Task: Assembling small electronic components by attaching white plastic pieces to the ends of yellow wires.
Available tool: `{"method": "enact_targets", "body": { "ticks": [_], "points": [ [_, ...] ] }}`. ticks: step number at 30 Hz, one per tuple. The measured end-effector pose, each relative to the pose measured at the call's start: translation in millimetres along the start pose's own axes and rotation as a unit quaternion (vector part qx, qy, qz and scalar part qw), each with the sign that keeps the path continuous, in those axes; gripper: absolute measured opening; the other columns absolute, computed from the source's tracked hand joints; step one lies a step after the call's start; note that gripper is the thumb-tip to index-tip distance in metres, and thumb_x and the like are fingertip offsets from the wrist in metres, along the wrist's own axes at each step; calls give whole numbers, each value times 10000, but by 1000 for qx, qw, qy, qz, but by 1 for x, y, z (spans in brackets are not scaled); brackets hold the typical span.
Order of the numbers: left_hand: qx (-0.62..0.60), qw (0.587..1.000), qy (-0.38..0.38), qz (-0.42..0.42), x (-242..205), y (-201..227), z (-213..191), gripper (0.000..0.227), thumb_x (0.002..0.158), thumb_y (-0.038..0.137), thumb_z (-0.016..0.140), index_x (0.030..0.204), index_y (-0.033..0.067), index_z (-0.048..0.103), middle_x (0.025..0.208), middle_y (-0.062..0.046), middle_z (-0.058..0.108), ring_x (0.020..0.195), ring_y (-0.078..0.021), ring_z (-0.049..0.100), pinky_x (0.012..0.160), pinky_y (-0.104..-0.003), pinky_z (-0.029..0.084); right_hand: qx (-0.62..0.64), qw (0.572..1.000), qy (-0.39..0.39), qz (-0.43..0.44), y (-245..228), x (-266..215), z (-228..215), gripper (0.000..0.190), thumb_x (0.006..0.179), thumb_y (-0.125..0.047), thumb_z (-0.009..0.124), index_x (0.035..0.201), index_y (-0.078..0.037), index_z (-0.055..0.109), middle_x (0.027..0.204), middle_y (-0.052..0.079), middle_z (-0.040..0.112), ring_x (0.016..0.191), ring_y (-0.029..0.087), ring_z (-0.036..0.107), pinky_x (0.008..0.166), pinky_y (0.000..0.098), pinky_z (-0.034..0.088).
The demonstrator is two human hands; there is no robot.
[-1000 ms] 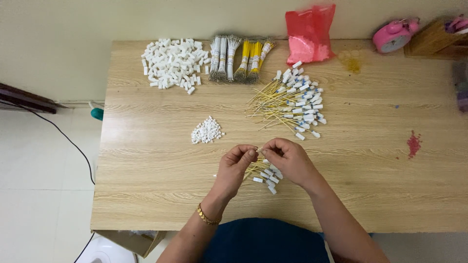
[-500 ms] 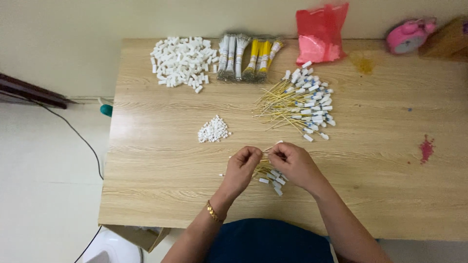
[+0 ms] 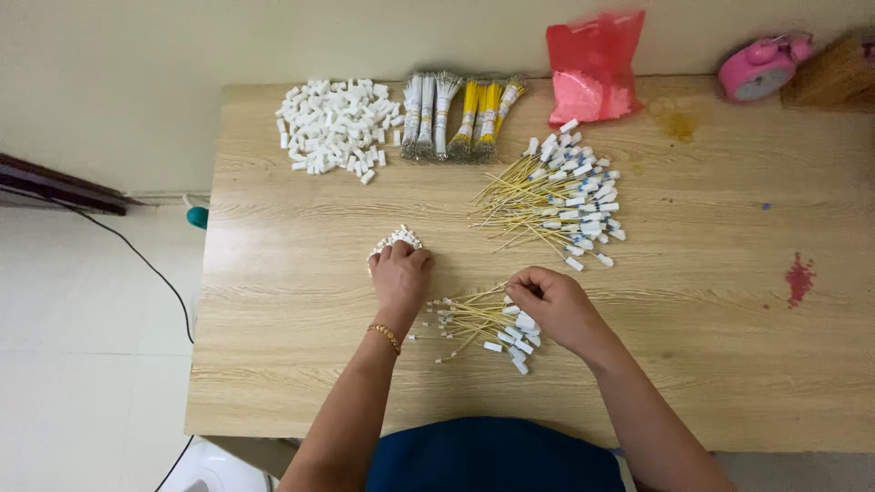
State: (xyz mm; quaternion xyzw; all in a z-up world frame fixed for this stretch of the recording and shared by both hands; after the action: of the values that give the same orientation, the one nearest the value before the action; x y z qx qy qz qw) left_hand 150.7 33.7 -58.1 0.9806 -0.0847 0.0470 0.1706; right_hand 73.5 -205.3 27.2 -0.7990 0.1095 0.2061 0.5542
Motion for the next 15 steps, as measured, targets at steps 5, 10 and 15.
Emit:
{"method": "enact_targets", "body": {
  "ticks": [5, 10, 15],
  "points": [
    [-100, 995, 21, 2, 1, 14, -16, 91, 858, 250, 746, 898, 174, 776, 981, -29, 713, 961, -251, 652, 892, -451, 468, 13, 1000, 4, 0, -11, -5, -3, 183, 951, -211, 672, 951, -35, 723, 766, -33, 659, 667, 47, 541, 600, 255, 475],
    [-412, 898, -86, -127, -19, 42, -41, 115, 947, 158, 699, 1007, 67, 735, 980, -47, 748, 863, -157, 676, 788, -322, 574, 3, 1000, 7, -11, -33, -15, -4, 164, 935, -192, 679, 904, -34, 714, 737, -38, 640, 649, 50, 532, 587, 257, 471],
    [-729, 643, -152, -180, -49, 77, -35, 164, 1006, 118, 648, 1117, 13, 708, 972, -70, 749, 880, -125, 689, 822, -283, 593, -40, 999, 17, -30, -54, -26, -3, 141, 902, -180, 693, 880, -41, 707, 710, -23, 643, 634, 61, 548, 580, 260, 483]
  ]
}}
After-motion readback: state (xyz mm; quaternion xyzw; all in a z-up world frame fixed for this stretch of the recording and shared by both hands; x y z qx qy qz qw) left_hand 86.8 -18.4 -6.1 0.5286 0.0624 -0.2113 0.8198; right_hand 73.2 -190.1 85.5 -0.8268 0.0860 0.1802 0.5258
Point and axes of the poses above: each hand's wrist, its own x-axis towards the middle knuckle, its own z-axis out of the palm, y = z × x, the point moved 8 cm from there along x, towards the middle knuckle
